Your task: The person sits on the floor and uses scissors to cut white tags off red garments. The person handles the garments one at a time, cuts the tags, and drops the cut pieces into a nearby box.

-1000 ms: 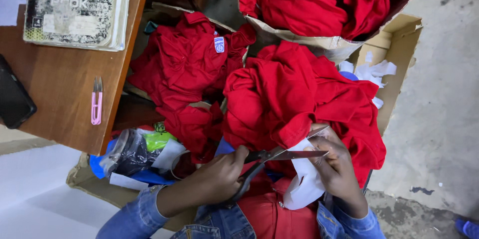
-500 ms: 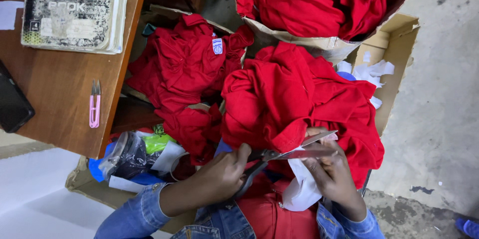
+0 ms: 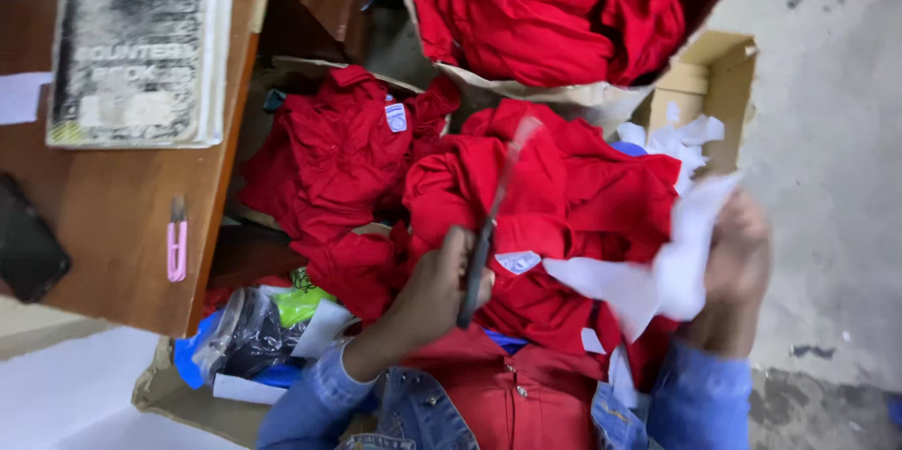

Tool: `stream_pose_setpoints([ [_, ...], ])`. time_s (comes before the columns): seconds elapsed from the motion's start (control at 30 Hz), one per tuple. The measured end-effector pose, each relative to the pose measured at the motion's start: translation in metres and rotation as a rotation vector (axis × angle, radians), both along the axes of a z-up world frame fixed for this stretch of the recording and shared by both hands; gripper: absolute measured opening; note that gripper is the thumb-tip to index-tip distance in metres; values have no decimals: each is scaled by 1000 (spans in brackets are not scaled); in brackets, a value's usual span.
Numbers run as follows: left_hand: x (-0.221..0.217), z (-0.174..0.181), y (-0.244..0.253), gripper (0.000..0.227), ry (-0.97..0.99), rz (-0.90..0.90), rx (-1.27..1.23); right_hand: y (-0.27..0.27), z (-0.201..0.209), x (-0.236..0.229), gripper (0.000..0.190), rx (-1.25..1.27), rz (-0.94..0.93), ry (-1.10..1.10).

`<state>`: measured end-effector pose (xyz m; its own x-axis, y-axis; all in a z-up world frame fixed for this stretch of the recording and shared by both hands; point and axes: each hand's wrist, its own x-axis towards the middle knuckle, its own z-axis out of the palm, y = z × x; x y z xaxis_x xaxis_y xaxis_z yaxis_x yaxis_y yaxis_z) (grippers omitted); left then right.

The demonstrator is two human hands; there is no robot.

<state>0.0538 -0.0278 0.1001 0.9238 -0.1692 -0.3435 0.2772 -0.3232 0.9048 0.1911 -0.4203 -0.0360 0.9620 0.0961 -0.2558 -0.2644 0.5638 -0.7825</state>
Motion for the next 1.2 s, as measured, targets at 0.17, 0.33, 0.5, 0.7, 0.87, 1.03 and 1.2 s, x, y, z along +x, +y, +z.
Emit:
stream_pose_setpoints([
  [0.17, 18, -21, -4, 30, -70, 140, -38, -151, -164, 84, 40, 573, -454, -57],
  [0.33, 33, -36, -10, 67, -93, 229, -85, -185, -265, 130, 43, 340, -809, 464],
  [0.5, 52, -95, -23, 64, -38, 307, 91, -121, -229, 110, 57, -770, -297, 350],
  [0.7, 91, -53, -11, 47, -55, 575, -808, 80, 85, 16, 72, -1085, 425, -427],
  [0.87, 59, -178, -19, 15, 836, -75, -2478, 174, 108, 6, 89, -742, 560, -645],
  [1.03, 76, -80, -2, 46, -133, 631, -703, 203, 98, 37, 60, -88, 385, -285],
  [1.2, 88, -123, 2, 41, -234, 558, -812, 223, 73, 16, 43, 391, 229, 46],
])
